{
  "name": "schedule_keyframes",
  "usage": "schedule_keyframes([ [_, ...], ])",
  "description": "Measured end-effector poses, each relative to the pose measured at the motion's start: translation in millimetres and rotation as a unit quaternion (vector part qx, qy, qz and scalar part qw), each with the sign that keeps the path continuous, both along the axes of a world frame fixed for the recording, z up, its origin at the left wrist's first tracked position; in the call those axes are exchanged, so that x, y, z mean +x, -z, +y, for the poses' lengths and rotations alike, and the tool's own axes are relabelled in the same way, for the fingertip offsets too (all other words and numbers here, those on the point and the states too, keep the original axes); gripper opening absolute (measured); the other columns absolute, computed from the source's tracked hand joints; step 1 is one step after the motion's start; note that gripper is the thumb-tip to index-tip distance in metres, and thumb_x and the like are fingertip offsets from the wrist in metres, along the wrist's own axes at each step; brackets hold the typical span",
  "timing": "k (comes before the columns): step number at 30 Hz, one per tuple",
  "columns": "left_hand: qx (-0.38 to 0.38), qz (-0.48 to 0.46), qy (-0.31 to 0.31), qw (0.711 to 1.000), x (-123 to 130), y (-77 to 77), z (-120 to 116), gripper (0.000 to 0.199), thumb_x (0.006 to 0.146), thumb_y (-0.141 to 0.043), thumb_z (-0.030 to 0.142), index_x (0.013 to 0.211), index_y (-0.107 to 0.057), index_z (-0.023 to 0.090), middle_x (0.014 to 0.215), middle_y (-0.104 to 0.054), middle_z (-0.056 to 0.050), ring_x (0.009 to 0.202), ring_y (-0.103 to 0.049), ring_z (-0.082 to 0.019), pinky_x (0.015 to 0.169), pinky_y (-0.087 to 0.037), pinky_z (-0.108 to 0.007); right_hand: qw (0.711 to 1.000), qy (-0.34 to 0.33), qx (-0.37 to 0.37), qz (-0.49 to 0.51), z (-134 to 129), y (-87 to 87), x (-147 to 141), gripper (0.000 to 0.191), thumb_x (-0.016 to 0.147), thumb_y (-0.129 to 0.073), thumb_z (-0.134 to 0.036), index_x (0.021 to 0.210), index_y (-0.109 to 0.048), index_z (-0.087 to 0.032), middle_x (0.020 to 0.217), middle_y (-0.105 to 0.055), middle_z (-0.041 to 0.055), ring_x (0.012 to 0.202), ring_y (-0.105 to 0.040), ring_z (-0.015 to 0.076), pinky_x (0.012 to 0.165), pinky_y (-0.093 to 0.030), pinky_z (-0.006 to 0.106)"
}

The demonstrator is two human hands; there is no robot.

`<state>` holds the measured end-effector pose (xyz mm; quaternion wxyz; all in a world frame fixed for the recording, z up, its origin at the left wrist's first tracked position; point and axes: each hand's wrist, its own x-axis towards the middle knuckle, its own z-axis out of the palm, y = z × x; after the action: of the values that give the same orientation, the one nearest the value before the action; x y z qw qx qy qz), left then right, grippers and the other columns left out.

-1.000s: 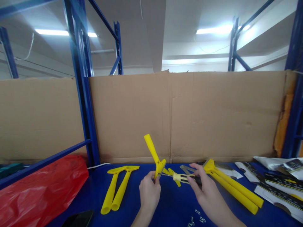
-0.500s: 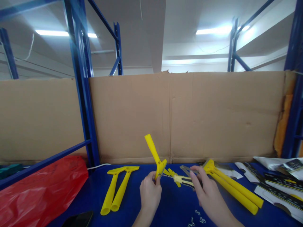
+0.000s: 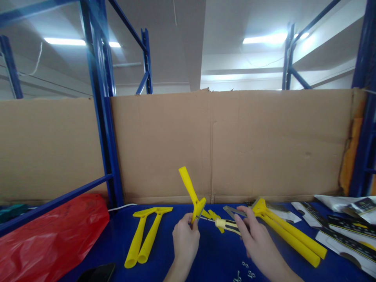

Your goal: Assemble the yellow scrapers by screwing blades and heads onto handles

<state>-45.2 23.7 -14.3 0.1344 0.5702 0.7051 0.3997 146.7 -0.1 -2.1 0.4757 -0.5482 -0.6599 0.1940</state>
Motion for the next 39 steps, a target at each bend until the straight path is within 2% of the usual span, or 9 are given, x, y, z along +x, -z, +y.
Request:
schedule_keyframes([
  [3, 0.000, -0.007, -0.002, 1.000, -1.0, -0.1, 0.8, 0.017, 0.085, -0.053, 0.014, 0.090, -0.068, 0.019, 0.086, -0.074, -0.004, 0.082, -0.067, -0.019, 0.066, -0.038, -0.023, 0.998, 0.000, 0.056, -0.012, -4.1, -3.1, -2.3, 0.041, 0.081, -0.047, -0.039, 0.118, -0.044, -0.022, 0.092, -0.063, 0.0054, 0.070, -0.064, 0.0198, 0.063, -0.053, 0.032],
  [5, 0.000, -0.014, -0.004, 1.000, -1.6, -0.1, 1.2, 0.017, 0.085, -0.053, 0.013, 0.089, -0.068, 0.019, 0.086, -0.074, -0.005, 0.084, -0.067, -0.019, 0.067, -0.038, -0.023, 0.997, -0.018, 0.076, -0.012, -5.2, -3.2, -3.4, 0.042, 0.078, -0.048, -0.032, 0.119, -0.043, -0.023, 0.099, -0.062, 0.0065, 0.074, -0.064, 0.0193, 0.066, -0.053, 0.032],
  [12, 0.004, -0.002, -0.002, 1.000, -0.2, -0.9, -0.6, 0.018, 0.084, -0.053, 0.012, 0.091, -0.068, 0.019, 0.086, -0.074, -0.004, 0.078, -0.067, -0.018, 0.065, -0.037, -0.023, 1.000, -0.022, 0.001, 0.015, 0.7, 3.5, -1.1, 0.034, 0.089, -0.037, -0.046, 0.113, -0.048, -0.024, 0.063, -0.058, -0.0021, 0.051, -0.059, 0.0184, 0.052, -0.049, 0.031],
  [18, 0.000, 0.010, 0.000, 1.000, 1.2, 1.4, 0.4, 0.018, 0.085, -0.053, 0.013, 0.091, -0.069, 0.020, 0.085, -0.074, -0.003, 0.078, -0.067, -0.018, 0.064, -0.037, -0.023, 0.996, -0.019, 0.081, 0.036, 1.3, 4.5, 0.1, 0.044, 0.082, -0.047, -0.040, 0.124, -0.042, -0.025, 0.103, -0.060, 0.0062, 0.072, -0.064, 0.0179, 0.058, -0.051, 0.029],
  [25, 0.003, 0.017, 0.005, 1.000, 2.3, 1.9, -0.8, 0.019, 0.085, -0.052, 0.014, 0.090, -0.069, 0.021, 0.083, -0.074, -0.003, 0.077, -0.066, -0.017, 0.064, -0.036, -0.022, 1.000, -0.008, 0.012, 0.011, 3.5, 1.1, 0.9, 0.036, 0.088, -0.036, -0.050, 0.107, -0.052, -0.024, 0.069, -0.061, 0.0006, 0.055, -0.061, 0.0194, 0.054, -0.050, 0.032],
  [27, 0.007, 0.016, 0.007, 1.000, 2.3, 1.9, -1.0, 0.019, 0.085, -0.052, 0.013, 0.089, -0.069, 0.021, 0.082, -0.074, -0.002, 0.076, -0.066, -0.017, 0.063, -0.036, -0.022, 1.000, 0.007, 0.013, -0.009, 2.6, 0.7, 0.3, 0.038, 0.088, -0.034, -0.051, 0.105, -0.054, -0.023, 0.067, -0.061, 0.0009, 0.062, -0.064, 0.0215, 0.061, -0.052, 0.035],
  [32, -0.002, 0.018, 0.001, 1.000, 0.4, 2.2, 0.3, 0.020, 0.084, -0.053, 0.012, 0.090, -0.070, 0.021, 0.084, -0.074, -0.003, 0.078, -0.066, -0.018, 0.064, -0.036, -0.023, 0.995, 0.008, 0.099, -0.022, -2.0, 1.9, -1.6, 0.046, 0.078, -0.050, -0.034, 0.122, -0.044, -0.023, 0.109, -0.059, 0.0080, 0.098, -0.062, 0.0235, 0.080, -0.052, 0.036],
  [35, -0.003, 0.014, 0.004, 1.000, -0.1, 2.1, 0.4, 0.020, 0.085, -0.052, 0.013, 0.091, -0.070, 0.020, 0.084, -0.074, -0.003, 0.077, -0.066, -0.018, 0.064, -0.036, -0.023, 0.996, -0.020, 0.091, 0.005, -2.6, 1.9, -2.6, 0.042, 0.078, -0.048, -0.029, 0.120, -0.045, -0.024, 0.098, -0.061, 0.0056, 0.083, -0.066, 0.0214, 0.071, -0.053, 0.033],
  [39, -0.001, 0.013, 0.009, 1.000, 2.1, 1.5, -1.7, 0.020, 0.085, -0.051, 0.013, 0.091, -0.069, 0.020, 0.083, -0.074, -0.003, 0.075, -0.065, -0.017, 0.063, -0.036, -0.023, 0.999, -0.001, 0.046, 0.020, 0.3, 0.2, -1.8, 0.028, 0.085, -0.045, -0.043, 0.103, -0.054, -0.024, 0.070, -0.063, 0.0014, 0.054, -0.061, 0.0184, 0.050, -0.047, 0.029],
])
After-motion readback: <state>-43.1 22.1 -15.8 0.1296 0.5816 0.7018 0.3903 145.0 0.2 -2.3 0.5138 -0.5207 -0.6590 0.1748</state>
